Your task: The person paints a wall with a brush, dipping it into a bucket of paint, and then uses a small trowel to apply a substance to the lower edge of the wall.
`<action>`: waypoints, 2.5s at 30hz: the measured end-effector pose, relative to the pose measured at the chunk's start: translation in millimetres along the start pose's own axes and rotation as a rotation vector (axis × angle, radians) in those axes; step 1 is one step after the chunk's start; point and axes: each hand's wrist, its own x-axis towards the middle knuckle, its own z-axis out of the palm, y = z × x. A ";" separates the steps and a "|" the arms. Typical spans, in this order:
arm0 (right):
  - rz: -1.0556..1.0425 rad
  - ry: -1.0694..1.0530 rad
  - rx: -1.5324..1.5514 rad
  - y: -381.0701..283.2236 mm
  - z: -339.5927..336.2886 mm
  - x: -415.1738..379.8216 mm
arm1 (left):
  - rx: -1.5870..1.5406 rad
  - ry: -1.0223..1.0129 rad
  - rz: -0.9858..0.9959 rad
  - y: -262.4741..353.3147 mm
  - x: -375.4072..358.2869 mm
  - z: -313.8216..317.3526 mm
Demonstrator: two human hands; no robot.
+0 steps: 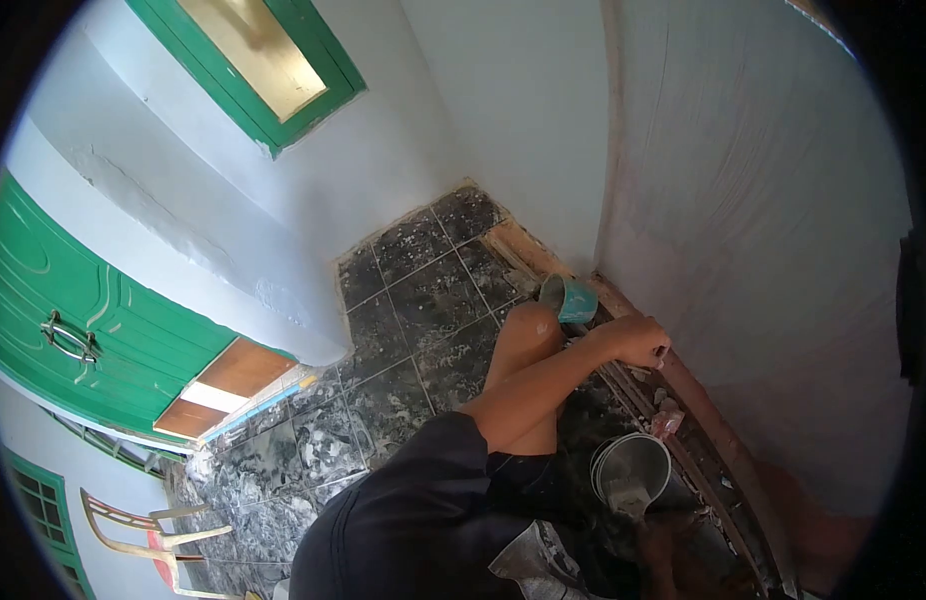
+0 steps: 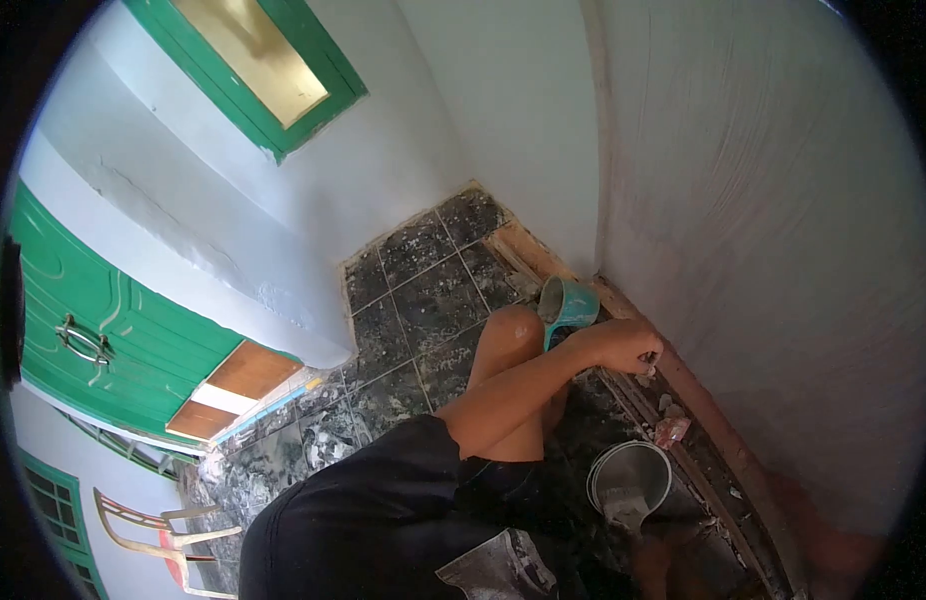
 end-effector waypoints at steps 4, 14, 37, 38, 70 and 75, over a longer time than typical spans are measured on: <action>0.027 -0.010 0.057 -23.5 -24.4 -4.4 | 0.017 0.005 0.004 6.2 -4.2 -4.5; 0.047 -0.028 0.048 -18.4 -18.6 -6.6 | 0.031 -0.008 0.016 11.2 -2.2 -5.8; 0.060 -0.073 0.106 -39.0 -32.2 -11.2 | 0.021 -0.001 -0.016 15.6 -7.8 -10.9; 0.057 -0.072 0.113 -39.7 -32.1 -10.5 | 0.021 -0.006 -0.029 20.3 -10.0 -14.6; 0.039 0.039 0.060 -31.1 -21.2 -11.8 | -2.020 -0.795 1.030 278.3 -82.6 -13.8; 0.099 0.071 0.083 -45.3 -43.8 -28.7 | -1.759 -0.895 1.010 279.2 -85.2 -14.7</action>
